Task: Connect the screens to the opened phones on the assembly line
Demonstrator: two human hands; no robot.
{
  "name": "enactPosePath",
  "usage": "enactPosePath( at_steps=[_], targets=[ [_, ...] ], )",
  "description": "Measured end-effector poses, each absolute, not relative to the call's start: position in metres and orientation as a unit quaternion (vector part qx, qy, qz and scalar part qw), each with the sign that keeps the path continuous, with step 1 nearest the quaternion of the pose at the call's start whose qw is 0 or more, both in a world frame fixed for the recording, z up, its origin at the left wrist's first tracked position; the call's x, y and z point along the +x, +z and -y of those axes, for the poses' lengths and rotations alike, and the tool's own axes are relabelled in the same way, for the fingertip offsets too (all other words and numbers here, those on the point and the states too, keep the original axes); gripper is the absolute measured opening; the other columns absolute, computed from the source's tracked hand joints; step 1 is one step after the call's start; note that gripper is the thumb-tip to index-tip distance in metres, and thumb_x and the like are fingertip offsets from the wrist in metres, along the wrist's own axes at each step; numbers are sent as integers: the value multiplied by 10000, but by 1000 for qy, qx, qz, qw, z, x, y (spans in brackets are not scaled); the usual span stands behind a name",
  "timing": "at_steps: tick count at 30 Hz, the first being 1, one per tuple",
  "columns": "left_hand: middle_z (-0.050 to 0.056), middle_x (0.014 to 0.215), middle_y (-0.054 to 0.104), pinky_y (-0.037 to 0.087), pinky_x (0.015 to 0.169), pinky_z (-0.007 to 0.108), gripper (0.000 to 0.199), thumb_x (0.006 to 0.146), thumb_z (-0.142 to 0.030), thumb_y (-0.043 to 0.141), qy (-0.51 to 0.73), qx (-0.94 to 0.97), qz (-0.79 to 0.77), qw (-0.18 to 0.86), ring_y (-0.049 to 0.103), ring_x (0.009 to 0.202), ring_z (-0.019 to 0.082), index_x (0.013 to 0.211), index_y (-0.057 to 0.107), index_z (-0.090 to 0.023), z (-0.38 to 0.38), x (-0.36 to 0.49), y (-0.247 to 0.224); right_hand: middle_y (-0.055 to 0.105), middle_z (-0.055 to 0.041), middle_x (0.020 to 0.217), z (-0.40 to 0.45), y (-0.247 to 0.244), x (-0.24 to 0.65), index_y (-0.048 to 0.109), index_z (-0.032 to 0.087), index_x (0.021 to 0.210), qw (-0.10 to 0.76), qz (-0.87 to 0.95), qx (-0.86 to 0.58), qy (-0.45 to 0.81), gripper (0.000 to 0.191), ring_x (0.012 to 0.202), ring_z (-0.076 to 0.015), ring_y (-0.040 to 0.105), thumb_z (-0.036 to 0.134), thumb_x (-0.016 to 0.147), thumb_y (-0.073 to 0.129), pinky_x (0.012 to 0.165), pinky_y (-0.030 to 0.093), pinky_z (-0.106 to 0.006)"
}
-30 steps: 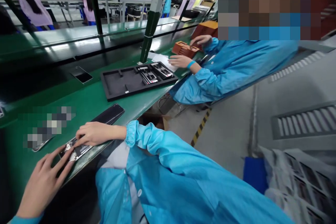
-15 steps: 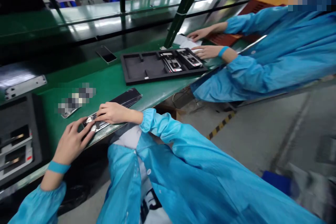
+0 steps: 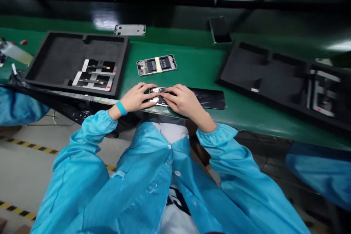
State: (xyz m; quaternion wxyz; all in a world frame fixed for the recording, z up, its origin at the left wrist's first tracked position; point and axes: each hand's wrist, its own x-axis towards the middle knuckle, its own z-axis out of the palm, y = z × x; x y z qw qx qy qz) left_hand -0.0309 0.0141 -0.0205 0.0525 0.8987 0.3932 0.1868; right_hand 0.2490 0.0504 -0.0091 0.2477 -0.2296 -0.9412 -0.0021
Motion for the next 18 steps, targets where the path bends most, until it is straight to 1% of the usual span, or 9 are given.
enactPosePath(
  at_steps=[2,4,6,10,15,18],
  targets=[
    [196,1570,557,514,1175,548,636,1058,-550,607,211,886,-405,76,568,1372,343,1609,531,-240,-13,-30,-22,774,-132,1141,-49,-8,248,807,189,1227,248,942,-224,-18,284,1002,-251,611,249,1079,572,827,491,-400],
    [228,1588,521,519,1180,538,800,1027,-581,650,233,873,-416,98,560,1411,354,1682,402,-193,-12,-30,-23,774,-133,1134,-48,-8,248,810,181,1206,252,942,-220,-25,270,998,-248,615,236,1072,583,822,495,-399],
    [236,1589,508,518,1186,532,883,1009,-592,675,243,866,-422,111,560,1429,361,1710,330,-182,-12,-29,-23,773,-137,1143,-48,-9,247,811,187,1210,251,941,-226,-16,263,1006,-252,619,254,1066,602,825,499,-407],
    [223,1580,518,502,1199,555,849,1010,-577,678,232,863,-430,124,564,1428,366,1703,353,-209,-11,-28,-22,770,-134,1163,-48,-10,248,813,210,1223,235,942,-240,-5,270,1025,-264,625,309,1064,618,835,499,-422],
    [214,1558,543,490,1203,564,815,1016,-567,673,218,865,-433,131,562,1418,365,1689,387,-205,-10,-27,-20,774,-131,1143,-48,-8,250,807,183,1215,245,944,-218,-31,267,1002,-251,612,245,1061,598,818,497,-400],
    [213,1542,560,492,1196,551,798,1024,-569,658,217,870,-427,121,565,1406,360,1679,406,-190,-10,-26,-22,772,-134,1132,-47,-8,250,806,171,1200,252,943,-213,-40,258,1003,-248,610,238,1061,599,815,492,-393]
  ],
)
